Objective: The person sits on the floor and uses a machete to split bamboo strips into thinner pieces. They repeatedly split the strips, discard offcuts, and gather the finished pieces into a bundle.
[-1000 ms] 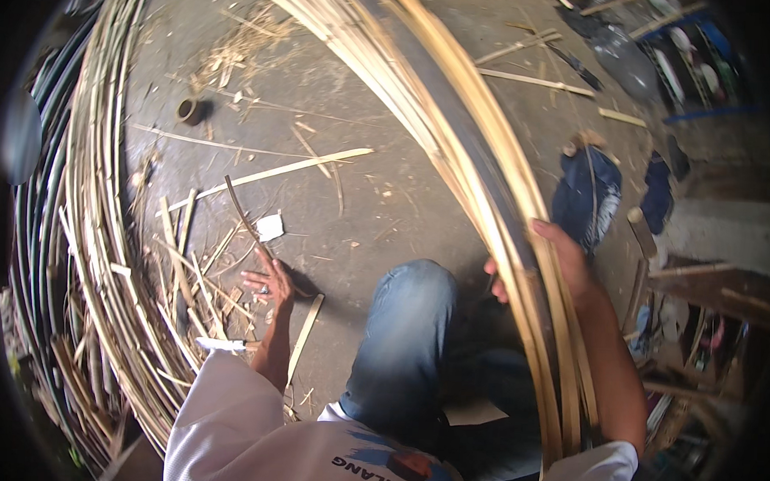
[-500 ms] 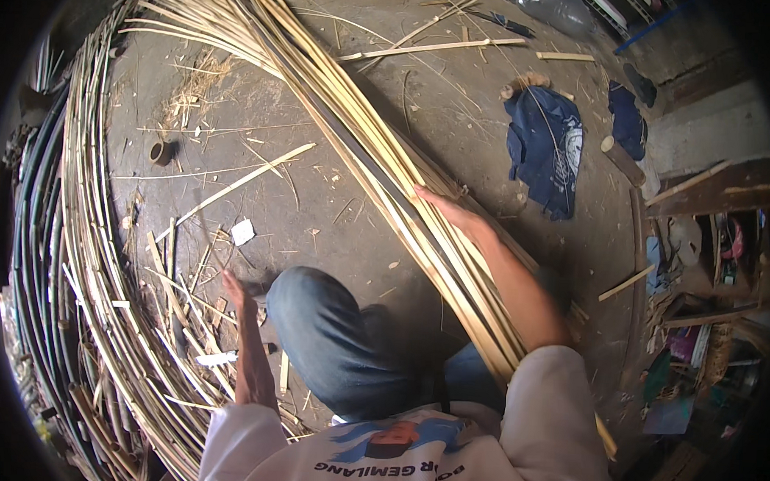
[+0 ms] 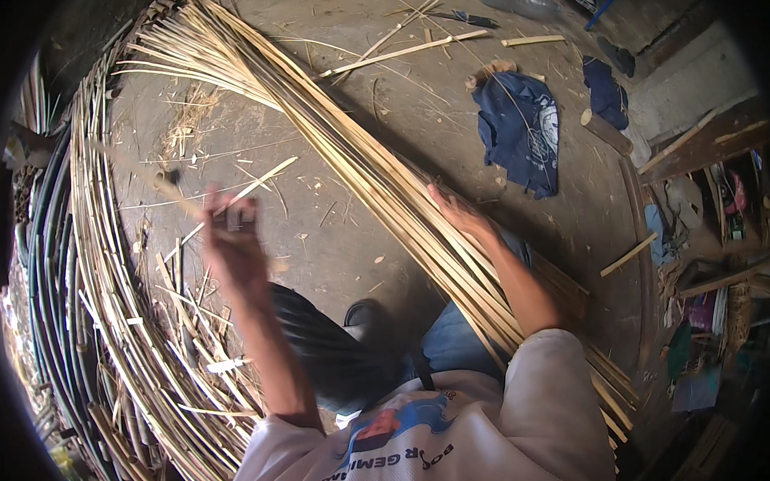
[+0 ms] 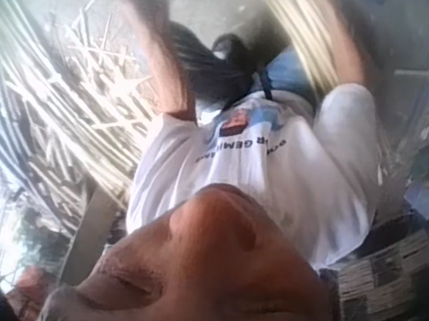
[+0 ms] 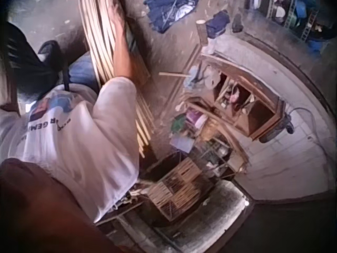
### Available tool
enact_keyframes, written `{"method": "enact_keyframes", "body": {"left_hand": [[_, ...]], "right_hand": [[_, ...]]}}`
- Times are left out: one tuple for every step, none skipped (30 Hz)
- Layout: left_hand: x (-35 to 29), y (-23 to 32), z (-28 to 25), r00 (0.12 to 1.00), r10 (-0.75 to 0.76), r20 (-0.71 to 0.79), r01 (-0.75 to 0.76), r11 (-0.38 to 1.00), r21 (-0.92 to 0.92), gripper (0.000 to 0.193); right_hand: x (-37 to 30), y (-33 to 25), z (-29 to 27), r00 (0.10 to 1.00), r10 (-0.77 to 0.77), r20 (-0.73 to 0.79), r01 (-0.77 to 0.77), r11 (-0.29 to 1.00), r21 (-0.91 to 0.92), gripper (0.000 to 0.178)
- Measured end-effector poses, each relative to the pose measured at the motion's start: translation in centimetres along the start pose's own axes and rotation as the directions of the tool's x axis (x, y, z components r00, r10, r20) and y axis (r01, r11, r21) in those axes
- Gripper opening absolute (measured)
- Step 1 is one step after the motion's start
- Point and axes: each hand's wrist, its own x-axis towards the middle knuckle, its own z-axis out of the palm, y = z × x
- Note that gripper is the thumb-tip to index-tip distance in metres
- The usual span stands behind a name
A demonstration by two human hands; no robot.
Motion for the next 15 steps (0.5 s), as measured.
{"method": "enact_keyframes", "body": {"left_hand": [[-1.2, -3.7, 0.2, 0.993, -0.094, -0.067, 0.094, 0.996, -0.007, 0.043], [-2.6, -7.5, 0.1, 0.980, -0.165, -0.112, 0.165, 0.986, -0.007, 0.040], [-4.0, -11.8, -1.0, 0.941, -0.271, -0.203, 0.292, 0.953, 0.078, 0.048], [-6.3, -15.3, -0.5, 0.868, -0.364, -0.338, 0.407, 0.911, 0.064, 0.052], [-7.5, -19.0, -1.7, 0.768, -0.512, -0.384, 0.566, 0.823, 0.035, 0.054], [-8.6, -21.7, -2.7, 0.638, -0.643, -0.424, 0.710, 0.705, -0.001, 0.055], [-9.9, -22.1, -2.6, 0.625, -0.716, -0.311, 0.732, 0.676, -0.087, 0.056], [-11.3, -22.4, -2.7, 0.607, -0.771, -0.191, 0.754, 0.635, -0.168, 0.057], [-11.8, -22.3, -2.9, 0.592, -0.803, -0.068, 0.770, 0.589, -0.245, 0.058], [-11.9, -22.1, -2.9, 0.586, -0.810, -0.012, 0.783, 0.570, -0.249, 0.058], [-11.9, -21.8, -3.1, 0.579, -0.814, 0.043, 0.795, 0.552, -0.252, 0.058], [-11.9, -21.5, -2.7, 0.569, -0.815, 0.109, 0.808, 0.530, -0.257, 0.058], [-12.0, -20.3, -1.9, 0.516, -0.855, 0.056, 0.830, 0.483, -0.278, 0.059], [-12.3, -21.0, -2.0, 0.526, -0.850, 0.021, 0.827, 0.506, -0.244, 0.059], [-12.5, -21.8, -2.5, 0.542, -0.840, -0.016, 0.820, 0.533, -0.210, 0.059]], "right_hand": [[0.1, 1.0, 0.0, 1.000, -0.023, 0.009, 0.022, 1.000, 0.020, 0.135], [-0.4, 1.3, 0.4, 1.000, 0.020, -0.003, -0.020, 0.999, 0.034, 0.136], [-1.3, 1.3, 1.0, 0.998, 0.061, -0.015, -0.061, 0.997, 0.045, 0.136], [-2.0, 1.5, 1.4, 0.994, 0.106, -0.032, -0.104, 0.993, 0.059, 0.137], [-2.5, 1.8, 1.9, 0.992, 0.122, -0.011, -0.121, 0.989, 0.081, 0.136], [-3.0, 1.4, 2.6, 0.998, 0.065, -0.018, -0.063, 0.991, 0.122, 0.134], [-3.8, 0.2, 3.4, 1.000, 0.001, -0.018, 0.002, 0.987, 0.159, 0.133], [-4.8, -0.8, 3.3, 0.999, -0.033, -0.019, 0.034, 0.995, 0.096, 0.130], [-6.2, -2.5, 3.0, 0.997, -0.069, -0.020, 0.070, 0.997, 0.031, 0.127], [-7.1, -3.0, 3.1, 0.999, -0.045, -0.025, 0.046, 0.998, 0.041, 0.126], [-7.6, -3.1, 3.5, 0.999, -0.022, -0.028, 0.023, 0.998, 0.050, 0.125], [-8.6, -3.4, 3.2, 0.999, 0.003, -0.042, -0.001, 0.999, 0.055, 0.123], [-10.5, -5.2, 2.9, 0.999, 0.045, -0.026, -0.043, 0.996, 0.072, 0.122], [-7.6, -2.4, 3.9, 1.000, -0.010, -0.015, 0.011, 0.999, 0.051, 0.122], [-7.2, -2.0, 4.3, 1.000, -0.017, 0.014, 0.016, 0.999, 0.047, 0.123]]}}
